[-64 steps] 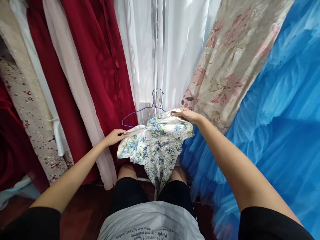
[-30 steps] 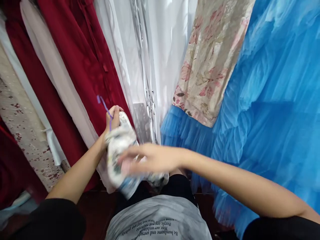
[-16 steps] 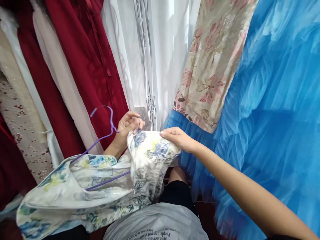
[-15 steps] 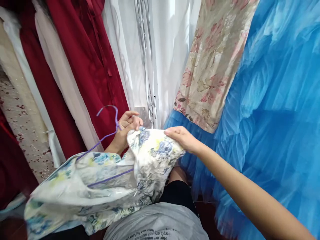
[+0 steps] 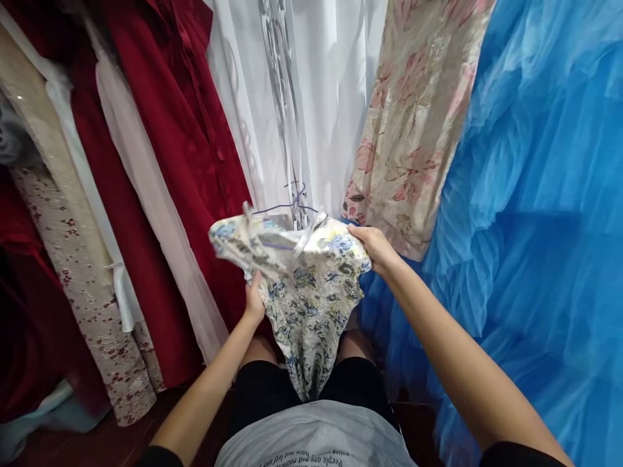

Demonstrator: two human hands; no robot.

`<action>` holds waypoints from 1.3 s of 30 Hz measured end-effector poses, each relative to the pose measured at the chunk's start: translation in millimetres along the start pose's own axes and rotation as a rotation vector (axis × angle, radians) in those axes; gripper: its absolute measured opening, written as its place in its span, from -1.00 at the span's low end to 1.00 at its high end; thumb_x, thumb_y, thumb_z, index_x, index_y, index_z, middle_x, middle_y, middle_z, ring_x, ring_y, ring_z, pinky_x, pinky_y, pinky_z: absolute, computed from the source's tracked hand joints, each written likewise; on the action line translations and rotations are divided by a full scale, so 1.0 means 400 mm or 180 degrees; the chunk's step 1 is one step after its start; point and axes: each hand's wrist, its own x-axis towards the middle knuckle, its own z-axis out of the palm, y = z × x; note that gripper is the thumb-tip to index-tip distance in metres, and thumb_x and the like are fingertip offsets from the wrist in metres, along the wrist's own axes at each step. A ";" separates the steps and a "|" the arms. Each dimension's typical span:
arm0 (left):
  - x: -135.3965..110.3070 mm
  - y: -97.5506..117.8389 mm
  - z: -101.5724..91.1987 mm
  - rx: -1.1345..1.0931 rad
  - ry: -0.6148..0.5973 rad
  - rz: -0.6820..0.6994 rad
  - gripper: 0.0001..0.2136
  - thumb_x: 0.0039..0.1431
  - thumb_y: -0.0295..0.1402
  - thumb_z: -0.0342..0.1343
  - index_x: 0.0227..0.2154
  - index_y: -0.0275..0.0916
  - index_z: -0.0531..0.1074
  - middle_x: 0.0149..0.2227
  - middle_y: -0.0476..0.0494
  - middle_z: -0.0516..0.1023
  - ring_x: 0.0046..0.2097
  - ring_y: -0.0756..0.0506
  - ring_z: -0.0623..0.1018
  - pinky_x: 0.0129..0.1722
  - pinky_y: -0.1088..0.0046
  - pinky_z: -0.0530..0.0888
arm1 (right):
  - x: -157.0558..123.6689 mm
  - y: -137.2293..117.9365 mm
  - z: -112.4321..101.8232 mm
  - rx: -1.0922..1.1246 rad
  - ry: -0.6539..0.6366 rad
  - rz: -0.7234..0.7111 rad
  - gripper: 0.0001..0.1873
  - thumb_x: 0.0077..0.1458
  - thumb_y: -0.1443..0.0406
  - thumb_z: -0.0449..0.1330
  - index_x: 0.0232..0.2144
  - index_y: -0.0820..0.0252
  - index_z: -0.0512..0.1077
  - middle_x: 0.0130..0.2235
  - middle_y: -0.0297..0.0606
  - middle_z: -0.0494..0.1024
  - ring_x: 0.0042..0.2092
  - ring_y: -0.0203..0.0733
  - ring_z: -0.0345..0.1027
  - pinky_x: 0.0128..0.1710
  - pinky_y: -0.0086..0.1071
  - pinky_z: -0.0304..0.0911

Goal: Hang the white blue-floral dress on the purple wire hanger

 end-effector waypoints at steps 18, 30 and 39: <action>-0.340 -0.091 -0.044 0.0829 -0.0525 -0.0744 -0.58 0.03 -0.22 0.37 -0.02 -0.15 0.55 0.01 -0.19 0.63 0.21 -0.27 0.51 0.28 0.15 0.38 | -0.288 0.395 0.174 -0.1568 -0.0468 -0.0041 -0.64 0.22 -0.01 0.11 -0.43 0.10 0.25 -0.55 -0.39 0.36 -0.46 -0.17 0.25 -0.39 -0.32 0.17; -0.377 -0.074 -0.026 0.2713 -0.0025 0.1623 -0.53 0.12 -0.26 0.30 0.05 -0.15 0.31 0.13 -0.34 0.35 0.21 -0.31 0.37 0.24 0.07 0.30 | -0.323 0.277 0.124 -0.0627 -0.1031 0.0653 -0.75 0.05 0.20 0.19 -0.53 0.22 0.55 -0.72 -0.39 0.31 -0.64 -0.35 -0.01 -0.54 -0.38 -0.15; -0.349 -0.094 0.067 0.2911 -0.1838 0.0783 -0.84 0.28 -0.38 0.01 -0.44 -0.14 0.32 -0.37 -0.10 0.45 -0.32 -0.11 0.47 -0.29 0.37 0.37 | -0.202 0.200 0.147 0.0283 -0.0338 0.0373 -0.79 -0.08 0.19 0.26 -0.57 0.23 0.48 -0.77 -0.52 0.08 -0.65 -0.41 -0.21 -0.58 -0.38 -0.26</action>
